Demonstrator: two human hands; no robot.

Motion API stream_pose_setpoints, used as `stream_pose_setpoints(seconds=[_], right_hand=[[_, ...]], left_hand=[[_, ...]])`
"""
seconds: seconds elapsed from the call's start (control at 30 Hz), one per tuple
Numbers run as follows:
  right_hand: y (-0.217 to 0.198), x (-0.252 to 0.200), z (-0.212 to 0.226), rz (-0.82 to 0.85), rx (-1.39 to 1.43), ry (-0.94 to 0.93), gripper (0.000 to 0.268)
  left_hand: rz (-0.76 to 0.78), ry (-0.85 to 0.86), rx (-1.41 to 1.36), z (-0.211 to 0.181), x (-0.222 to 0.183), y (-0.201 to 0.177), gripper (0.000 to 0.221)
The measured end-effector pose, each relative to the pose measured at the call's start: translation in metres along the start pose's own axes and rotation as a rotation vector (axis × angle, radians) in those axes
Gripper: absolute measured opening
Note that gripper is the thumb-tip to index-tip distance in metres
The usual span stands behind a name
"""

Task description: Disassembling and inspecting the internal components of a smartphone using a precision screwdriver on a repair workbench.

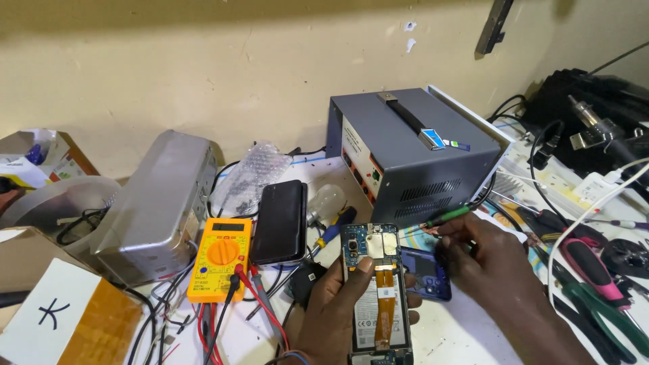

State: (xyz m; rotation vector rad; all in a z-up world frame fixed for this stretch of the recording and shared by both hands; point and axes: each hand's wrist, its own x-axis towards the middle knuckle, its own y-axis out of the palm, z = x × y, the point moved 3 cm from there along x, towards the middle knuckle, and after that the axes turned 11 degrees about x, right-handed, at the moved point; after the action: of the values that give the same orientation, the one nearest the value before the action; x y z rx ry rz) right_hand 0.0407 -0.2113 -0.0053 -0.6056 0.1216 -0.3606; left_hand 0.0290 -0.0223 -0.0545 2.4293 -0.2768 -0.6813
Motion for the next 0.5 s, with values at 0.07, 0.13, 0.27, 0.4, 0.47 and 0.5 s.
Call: stream_pose_setpoints(seconds=[0.07,0.13,0.27,0.4,0.47,0.5], right_hand=[[0.003,0.018,-0.024,-0.03,-0.147,-0.148,0.025],[0.005,0.025,-0.032,-0.059,-0.293,-0.296,0.031],[0.001,0.008,-0.015,-0.173,-0.281,-0.564,0.022],[0.008,-0.013,-0.011,-0.047,0.535,-0.45,0.017],[0.012,-0.022,-0.003,0.007,0.561,-0.528,0.017],[0.014,-0.028,0.002,0.063,0.586,-0.605,0.02]], left_hand=[[0.02,-0.016,0.007,0.003,0.002,-0.003,0.039],[0.041,-0.032,0.013,0.007,0.003,-0.004,0.038],[0.025,0.008,0.029,0.008,0.002,-0.003,0.043],[-0.157,-0.007,-0.046,-0.002,-0.016,0.014,0.044],[-0.15,-0.031,-0.001,-0.002,-0.01,0.009,0.047],[-0.144,-0.053,0.042,-0.001,-0.008,0.006,0.049]])
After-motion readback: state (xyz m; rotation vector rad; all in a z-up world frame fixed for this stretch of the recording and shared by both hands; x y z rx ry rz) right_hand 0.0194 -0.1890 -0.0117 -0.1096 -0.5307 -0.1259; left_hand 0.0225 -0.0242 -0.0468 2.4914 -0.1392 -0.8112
